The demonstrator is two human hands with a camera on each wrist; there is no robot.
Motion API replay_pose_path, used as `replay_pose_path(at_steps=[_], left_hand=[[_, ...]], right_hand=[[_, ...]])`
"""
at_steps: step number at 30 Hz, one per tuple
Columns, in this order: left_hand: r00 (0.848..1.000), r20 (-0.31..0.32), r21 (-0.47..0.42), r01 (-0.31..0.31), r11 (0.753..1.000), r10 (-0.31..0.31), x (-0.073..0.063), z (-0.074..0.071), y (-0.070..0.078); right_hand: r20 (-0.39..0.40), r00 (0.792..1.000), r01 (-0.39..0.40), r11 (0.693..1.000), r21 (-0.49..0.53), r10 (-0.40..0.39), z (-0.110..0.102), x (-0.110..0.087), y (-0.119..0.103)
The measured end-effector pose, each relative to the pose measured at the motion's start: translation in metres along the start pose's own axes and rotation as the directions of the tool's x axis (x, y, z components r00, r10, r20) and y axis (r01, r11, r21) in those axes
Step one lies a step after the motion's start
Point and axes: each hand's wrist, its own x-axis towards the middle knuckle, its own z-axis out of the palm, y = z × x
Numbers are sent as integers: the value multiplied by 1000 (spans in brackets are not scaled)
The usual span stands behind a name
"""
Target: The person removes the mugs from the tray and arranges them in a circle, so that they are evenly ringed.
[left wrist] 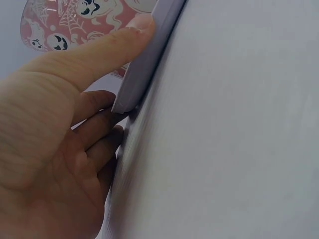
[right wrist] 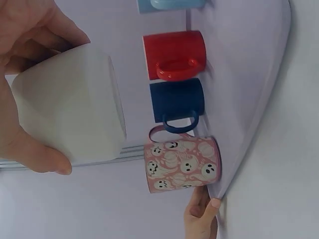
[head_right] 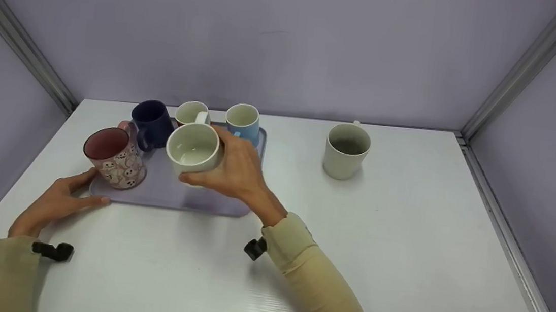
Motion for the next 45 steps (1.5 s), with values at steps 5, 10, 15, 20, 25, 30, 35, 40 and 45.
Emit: replay_pose_path(at_steps=[5,10,15,20,25,30,35,40,45], left_hand=[[1000,-2,-1,6,1000,-6,0,-2,1],[1000,-9,14,5,1000,-5,1,-3,1],[1000,-15,16,10,1000,-10,2,-1,3],[1000,-14,8,12,1000,-12,3,1,6],[1000,-15,1,10,1000,-10,2,1,7],[1000,-17,-9,16,1000,-16,0,3,8],[999,-17,-4,27,1000,-27,-2,2,8],[999,-14,-10,37,999,-37,-4,2,9],[1000,-24,-3,19,1000,-19,-3,3,7]], right_hand=[[-67,998,9,1000,-19,-10,-43,-12,-5],[-144,990,-4,997,-72,-7,-87,-22,-9],[-217,976,-42,989,-139,11,-129,-34,-13],[-306,951,-91,980,-177,33,-168,-48,-15],[-386,922,-118,975,-186,37,-203,-61,-11],[-472,878,-179,970,-163,83,-232,-73,-4],[-540,831,-255,954,-159,132,-254,-85,5],[-568,806,-313,934,-173,165,-267,-99,21],[-585,788,-361,914,-187,192,-272,-112,43]])
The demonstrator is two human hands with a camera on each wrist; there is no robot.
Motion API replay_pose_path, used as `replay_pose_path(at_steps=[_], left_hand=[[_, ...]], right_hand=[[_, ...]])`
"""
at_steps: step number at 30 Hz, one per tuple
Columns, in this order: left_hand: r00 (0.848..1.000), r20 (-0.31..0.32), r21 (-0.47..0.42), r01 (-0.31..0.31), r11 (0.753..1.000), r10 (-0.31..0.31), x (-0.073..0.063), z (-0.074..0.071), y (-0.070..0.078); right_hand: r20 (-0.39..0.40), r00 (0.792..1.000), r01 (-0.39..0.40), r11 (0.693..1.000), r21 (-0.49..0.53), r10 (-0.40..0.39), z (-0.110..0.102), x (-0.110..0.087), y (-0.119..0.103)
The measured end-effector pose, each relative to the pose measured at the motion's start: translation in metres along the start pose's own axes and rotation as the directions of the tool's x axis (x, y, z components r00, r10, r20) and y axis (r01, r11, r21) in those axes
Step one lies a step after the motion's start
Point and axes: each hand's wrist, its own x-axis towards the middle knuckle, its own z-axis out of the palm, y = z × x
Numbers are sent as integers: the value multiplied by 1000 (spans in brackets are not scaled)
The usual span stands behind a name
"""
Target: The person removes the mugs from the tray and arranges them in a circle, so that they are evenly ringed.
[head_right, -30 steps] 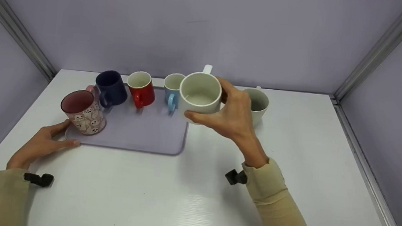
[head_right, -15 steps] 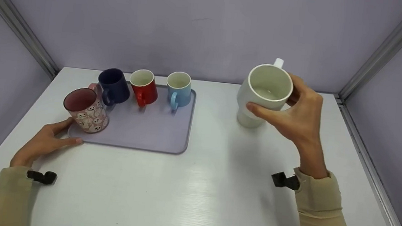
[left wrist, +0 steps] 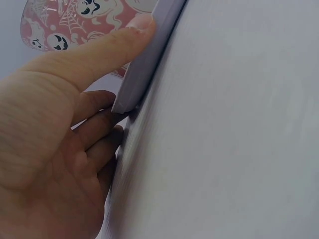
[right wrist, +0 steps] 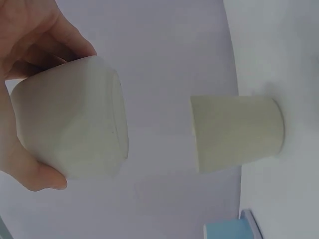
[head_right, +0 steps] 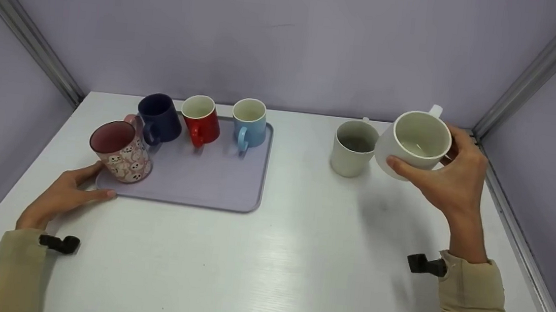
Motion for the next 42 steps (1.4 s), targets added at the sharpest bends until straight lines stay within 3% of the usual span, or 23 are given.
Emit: replay_pose_path(at_steps=[8,17,27,36,42], left_hand=[[1000,1,9,5,1000,-5,0,1,0],[1000,1,4,14,1000,-14,0,0,2],[1000,2,-20,6,1000,-6,0,1,2],[1000,0,-18,12,1000,-12,0,1,1],[1000,-6,-19,11,1000,-12,0,1,0]], right_hand=[[78,991,-103,992,-79,109,5,-7,36],[163,972,-138,970,-202,172,15,-16,72],[205,965,-104,959,-265,161,28,-21,103],[240,953,-116,952,-283,188,32,-24,115],[253,953,-92,957,-276,165,35,-24,118]])
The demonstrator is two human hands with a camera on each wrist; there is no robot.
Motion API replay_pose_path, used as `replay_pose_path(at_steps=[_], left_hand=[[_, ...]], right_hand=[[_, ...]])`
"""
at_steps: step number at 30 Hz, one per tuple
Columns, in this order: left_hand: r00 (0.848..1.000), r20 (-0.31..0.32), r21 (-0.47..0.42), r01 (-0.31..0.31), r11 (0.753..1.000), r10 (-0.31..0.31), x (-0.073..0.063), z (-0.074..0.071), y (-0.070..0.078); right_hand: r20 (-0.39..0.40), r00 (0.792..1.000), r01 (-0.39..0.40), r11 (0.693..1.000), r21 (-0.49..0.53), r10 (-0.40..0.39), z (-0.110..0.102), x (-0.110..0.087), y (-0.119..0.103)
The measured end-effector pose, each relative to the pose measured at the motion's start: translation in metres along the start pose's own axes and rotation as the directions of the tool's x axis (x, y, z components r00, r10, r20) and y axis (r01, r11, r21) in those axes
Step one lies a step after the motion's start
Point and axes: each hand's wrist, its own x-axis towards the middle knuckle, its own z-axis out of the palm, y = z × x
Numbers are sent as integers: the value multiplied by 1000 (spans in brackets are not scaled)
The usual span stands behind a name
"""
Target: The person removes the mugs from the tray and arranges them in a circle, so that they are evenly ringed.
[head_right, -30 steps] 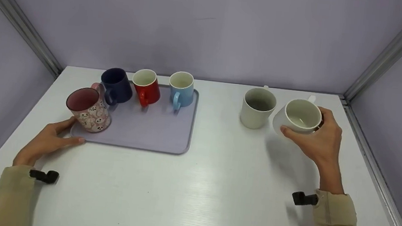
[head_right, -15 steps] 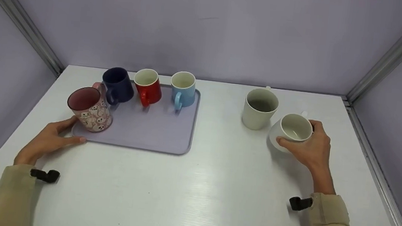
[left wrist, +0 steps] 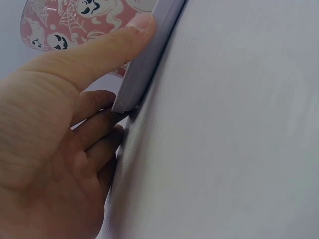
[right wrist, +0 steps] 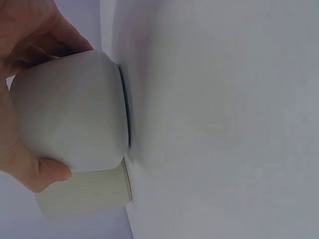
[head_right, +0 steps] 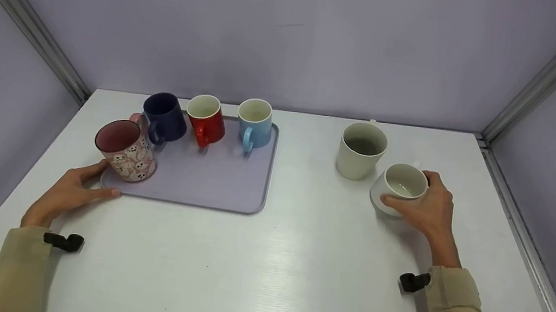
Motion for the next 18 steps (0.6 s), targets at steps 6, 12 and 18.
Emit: replay_pose_path(at_steps=[6,12,18], left_hand=[[1000,4,-7,12,1000,-12,-1,1,-1],[1000,1,-8,12,1000,-12,-1,0,-1],[1000,-5,21,-12,1000,12,1,0,-1]], right_hand=[[12,1000,-16,1000,-2,16,3,2,-2],[27,999,-20,1000,4,20,6,4,-5],[22,1000,-21,1000,-1,21,7,6,-8]])
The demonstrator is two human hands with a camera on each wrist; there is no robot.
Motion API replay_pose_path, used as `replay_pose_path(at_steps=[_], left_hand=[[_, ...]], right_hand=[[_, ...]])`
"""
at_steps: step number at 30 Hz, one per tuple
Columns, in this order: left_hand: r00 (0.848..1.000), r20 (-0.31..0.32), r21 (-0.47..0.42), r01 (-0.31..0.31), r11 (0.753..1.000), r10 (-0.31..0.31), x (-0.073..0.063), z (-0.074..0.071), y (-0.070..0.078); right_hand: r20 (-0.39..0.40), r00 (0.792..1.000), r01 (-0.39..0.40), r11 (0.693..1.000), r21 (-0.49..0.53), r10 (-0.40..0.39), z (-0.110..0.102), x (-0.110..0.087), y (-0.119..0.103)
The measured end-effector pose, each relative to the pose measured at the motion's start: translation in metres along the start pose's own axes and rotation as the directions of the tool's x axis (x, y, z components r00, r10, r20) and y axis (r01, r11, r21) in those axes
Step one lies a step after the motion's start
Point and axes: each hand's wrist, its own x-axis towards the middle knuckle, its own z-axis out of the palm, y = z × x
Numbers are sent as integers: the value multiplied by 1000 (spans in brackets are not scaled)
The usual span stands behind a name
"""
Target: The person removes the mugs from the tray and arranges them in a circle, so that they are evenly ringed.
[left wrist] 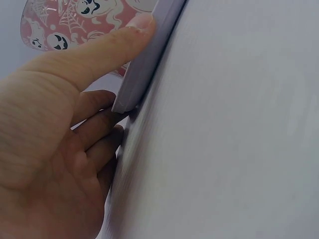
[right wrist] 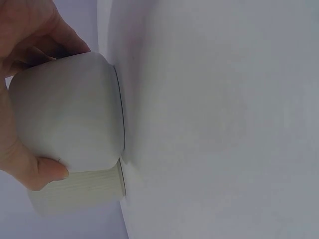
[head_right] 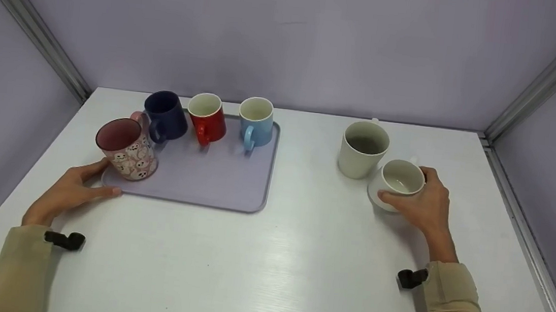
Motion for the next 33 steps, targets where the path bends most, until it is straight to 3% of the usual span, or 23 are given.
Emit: replay_pose_path(at_steps=[25,33], left_hand=[[1000,-4,13,-11,1000,11,0,1,0],[1000,9,-25,30,999,-30,-2,0,3]], right_hand=[[20,1000,4,1000,9,-4,3,5,-5],[5,1000,20,1000,-10,-20,4,9,-3]])
